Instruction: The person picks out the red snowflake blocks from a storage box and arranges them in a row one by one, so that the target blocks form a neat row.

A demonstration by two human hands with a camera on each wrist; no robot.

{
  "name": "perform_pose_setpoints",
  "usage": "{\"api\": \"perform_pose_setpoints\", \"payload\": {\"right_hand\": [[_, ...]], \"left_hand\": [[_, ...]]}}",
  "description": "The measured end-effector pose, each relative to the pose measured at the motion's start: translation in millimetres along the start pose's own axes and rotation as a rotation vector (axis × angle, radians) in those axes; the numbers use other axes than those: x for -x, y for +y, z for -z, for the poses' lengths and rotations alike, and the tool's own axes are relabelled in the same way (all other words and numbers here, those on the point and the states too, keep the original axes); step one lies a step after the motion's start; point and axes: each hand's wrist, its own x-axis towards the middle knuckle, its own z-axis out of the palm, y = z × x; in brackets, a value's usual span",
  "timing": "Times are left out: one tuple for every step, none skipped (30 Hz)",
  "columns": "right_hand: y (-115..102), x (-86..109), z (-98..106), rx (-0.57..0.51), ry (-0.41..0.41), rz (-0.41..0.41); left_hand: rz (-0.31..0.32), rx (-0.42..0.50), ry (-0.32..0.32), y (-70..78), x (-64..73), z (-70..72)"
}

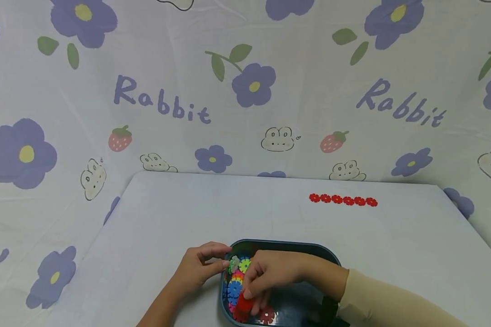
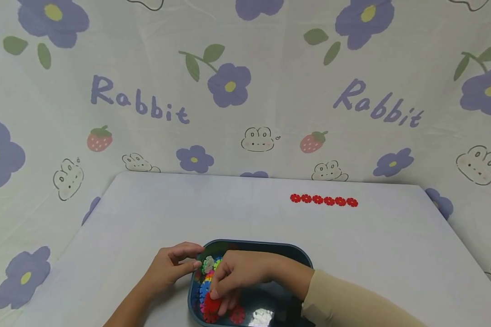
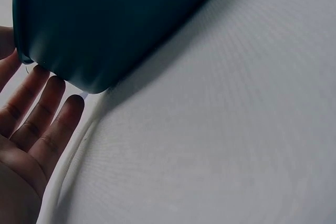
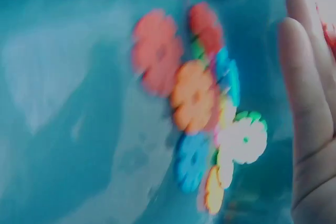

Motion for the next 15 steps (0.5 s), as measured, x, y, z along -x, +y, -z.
{"api": "perform_pose_setpoints", "payload": {"right_hand": [[0,-0.3,0,-0.037,0.014,0.013],[-1,-0.5,1,-0.067,0.029,0.021],[-2,-0.6,2,-0.097,0.044,0.026],[-2,-0.8,3,-0.121,0.058,0.032],[-2,-0.9,4,-0.146,0.073,0.034],[-2,-0.8,5,-0.17,0.086,0.032],[-3,-0.8,7,-0.189,0.1,0.031],[-3,-0.2,9,-0.201,0.117,0.029],[-4,0.4,11,-0.207,0.133,0.031],[-4,0.8,14,-0.2,0.152,0.037],[-5,1.6,17,-0.191,0.174,0.046],[-6,2.6,20,-0.177,0.197,0.054],[-6,3.4,24,-0.158,0.223,0.063],[-6,4.6,28,-0.138,0.249,0.071],[-6,6.0,32,-0.123,0.278,0.074]], "left_hand": [[-0.011,0.004,-0.006,-0.2,0.1,0.4],[-0.005,0.011,-0.006,0.2,0.4,0.6],[-0.013,0.014,-0.01,0.1,0.7,1.1],[-0.02,0.014,-0.015,0.1,1.0,1.4],[-0.025,0.016,-0.02,0.2,1.3,1.5],[-0.03,0.016,-0.024,0.0,1.5,1.7],[-0.024,0.015,-0.024,0.1,1.6,1.5],[-0.017,0.016,-0.022,0.4,1.6,1.3],[-0.017,0.02,-0.024,0.1,1.5,1.2],[-0.015,0.023,-0.023,0.1,1.3,1.1],[-0.014,0.027,-0.023,0.1,1.1,1.1],[-0.008,0.033,-0.021,0.0,0.8,1.1],[-0.004,0.038,-0.018,0.0,0.8,0.9],[-0.001,0.047,-0.018,0.1,0.8,0.8],[0.002,0.052,-0.016,-0.1,0.7,0.7]]}}
